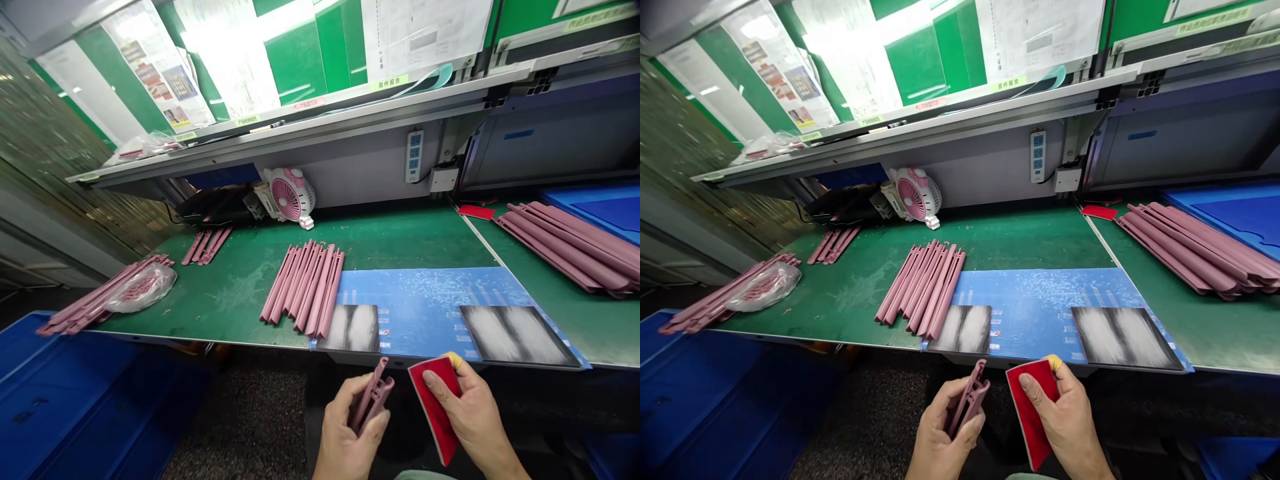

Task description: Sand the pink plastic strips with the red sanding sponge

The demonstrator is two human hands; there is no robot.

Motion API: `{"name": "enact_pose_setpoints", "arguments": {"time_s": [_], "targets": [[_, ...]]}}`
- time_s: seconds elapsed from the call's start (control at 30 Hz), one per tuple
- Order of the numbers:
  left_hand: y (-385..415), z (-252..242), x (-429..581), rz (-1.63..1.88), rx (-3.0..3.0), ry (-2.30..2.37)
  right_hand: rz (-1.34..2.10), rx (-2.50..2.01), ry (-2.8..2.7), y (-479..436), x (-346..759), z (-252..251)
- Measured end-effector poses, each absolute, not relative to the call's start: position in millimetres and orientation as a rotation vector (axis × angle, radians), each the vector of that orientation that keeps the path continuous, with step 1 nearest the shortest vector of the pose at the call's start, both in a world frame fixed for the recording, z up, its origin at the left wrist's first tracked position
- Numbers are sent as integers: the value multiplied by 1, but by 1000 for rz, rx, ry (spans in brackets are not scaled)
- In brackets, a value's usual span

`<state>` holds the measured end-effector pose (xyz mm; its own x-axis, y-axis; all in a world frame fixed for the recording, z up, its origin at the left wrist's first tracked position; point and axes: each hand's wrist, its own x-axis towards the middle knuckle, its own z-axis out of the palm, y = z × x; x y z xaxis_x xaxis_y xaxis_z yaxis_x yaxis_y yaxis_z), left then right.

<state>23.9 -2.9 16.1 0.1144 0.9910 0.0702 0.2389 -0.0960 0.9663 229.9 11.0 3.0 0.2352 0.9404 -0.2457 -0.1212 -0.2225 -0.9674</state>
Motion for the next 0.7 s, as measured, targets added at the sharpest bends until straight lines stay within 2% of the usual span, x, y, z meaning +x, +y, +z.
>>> {"name": "enact_pose_setpoints", "arguments": {"time_s": [0.2, 0.27, 0.37, 0.53, 0.63, 0.7], "targets": [[-4, 24, 39, 1025, 1578, 1255, 871, -1349, -1468, 3, 218, 23], [-6, 25, 42, 1022, 1565, 1260, 847, -1299, -1567, 5, 215, 22], [-9, 28, 44, 989, 1485, 1204, 1029, -1218, -1414, 4, 209, 10], [-7, 31, 39, 944, 1403, 1158, 1391, -1195, -693, -2, 205, -17], [-4, 35, 36, 959, 1459, 1231, 1363, -1296, -537, -3, 214, -22], [-2, 37, 37, 950, 1507, 1257, 1239, -1371, -678, -3, 219, -17]]}}
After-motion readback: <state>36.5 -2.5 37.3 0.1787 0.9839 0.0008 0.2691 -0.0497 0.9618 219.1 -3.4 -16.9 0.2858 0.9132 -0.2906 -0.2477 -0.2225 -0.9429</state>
